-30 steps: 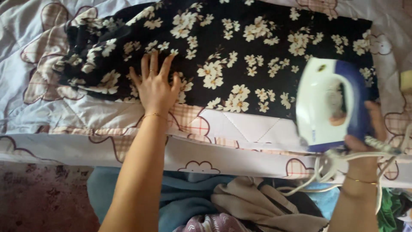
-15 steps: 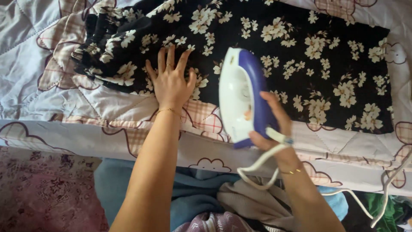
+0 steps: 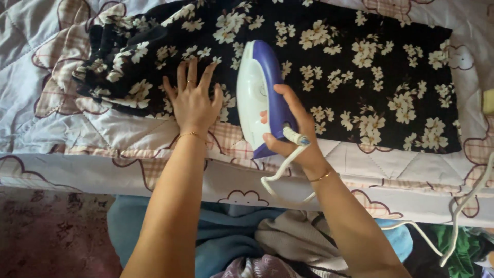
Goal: The person irons a floral-patterned garment on a bed, smoothing the fabric with one hand while moving the iron across it. They then fold the garment and continue ironing the newly exposed surface.
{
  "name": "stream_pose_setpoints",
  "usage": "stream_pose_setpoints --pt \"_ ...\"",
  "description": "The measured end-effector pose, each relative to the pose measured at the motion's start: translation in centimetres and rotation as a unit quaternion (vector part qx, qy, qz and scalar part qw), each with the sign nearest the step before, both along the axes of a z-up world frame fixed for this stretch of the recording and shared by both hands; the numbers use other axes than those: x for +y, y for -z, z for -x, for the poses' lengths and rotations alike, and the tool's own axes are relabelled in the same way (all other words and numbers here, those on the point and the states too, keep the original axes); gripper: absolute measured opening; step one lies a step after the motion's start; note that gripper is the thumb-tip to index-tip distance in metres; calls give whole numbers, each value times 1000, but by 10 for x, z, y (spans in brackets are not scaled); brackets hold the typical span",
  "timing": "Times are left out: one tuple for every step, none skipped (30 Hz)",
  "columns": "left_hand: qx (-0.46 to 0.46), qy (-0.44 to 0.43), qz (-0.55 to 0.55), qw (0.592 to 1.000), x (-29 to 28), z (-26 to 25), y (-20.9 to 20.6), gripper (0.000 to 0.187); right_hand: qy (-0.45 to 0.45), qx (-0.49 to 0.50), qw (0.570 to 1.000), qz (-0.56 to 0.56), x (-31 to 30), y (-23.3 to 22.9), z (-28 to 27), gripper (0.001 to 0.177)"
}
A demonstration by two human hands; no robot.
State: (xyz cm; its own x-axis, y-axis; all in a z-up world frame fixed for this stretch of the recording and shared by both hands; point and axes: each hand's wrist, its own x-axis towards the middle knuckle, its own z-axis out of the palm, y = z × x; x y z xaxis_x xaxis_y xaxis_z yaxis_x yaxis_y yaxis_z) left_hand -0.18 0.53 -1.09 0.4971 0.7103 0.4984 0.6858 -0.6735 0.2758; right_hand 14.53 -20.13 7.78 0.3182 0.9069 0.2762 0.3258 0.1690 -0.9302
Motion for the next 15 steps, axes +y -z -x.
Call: stream_pose_setpoints --pt "-1 0 -2 1000 0 0 0 49 0 9 1000 -15 -3 2 -4 85" --pt "0 1 -3 1000 1 1 0 49 0 10 1000 -17 -8 2 -12 85" --pt "3 -1 -8 1000 1 1 1 49 7 20 999 -31 -14 3 -19 83" --pt "5 -3 -11 1000 1 2 3 49 14 31 998 -45 -20 5 -27 82" --pt "7 -3 -11 1000 1 3 1 49 15 33 998 -45 -26 7 -35 82" --pt "6 0 -9 1000 0 2 -1 49 36 22 998 -43 -33 9 -44 82" --pt "4 2 -7 1000 -1 2 -2 48 58 12 997 -40 -41 10 -53 82" --pt "4 3 -8 1000 -2 1 -3 48 59 11 997 -41 -48 12 -64 82" --pt "3 3 -2 1000 -2 1 -5 49 78 -7 996 -42 -56 14 -74 81" --pt "3 2 3 1000 -2 2 -6 51 97 -24 994 -44 -62 16 -83 80" --pt "3 2 2 1000 -1 2 -5 51 97 -24 994 -45 -71 17 -93 80" --pt "6 -1 -5 1000 -1 2 -4 51 117 -54 991 -47 -79 17 -102 76" --pt "9 -3 -11 1000 0 1 -3 51 137 -83 986 -49 -88 17 -112 73" --pt "9 -2 -11 1000 0 1 -4 51 138 -82 986 -49 -97 17 -120 73" --pt "10 -2 -4 1000 0 1 -5 51 148 -82 984 -48 -107 16 -128 72"
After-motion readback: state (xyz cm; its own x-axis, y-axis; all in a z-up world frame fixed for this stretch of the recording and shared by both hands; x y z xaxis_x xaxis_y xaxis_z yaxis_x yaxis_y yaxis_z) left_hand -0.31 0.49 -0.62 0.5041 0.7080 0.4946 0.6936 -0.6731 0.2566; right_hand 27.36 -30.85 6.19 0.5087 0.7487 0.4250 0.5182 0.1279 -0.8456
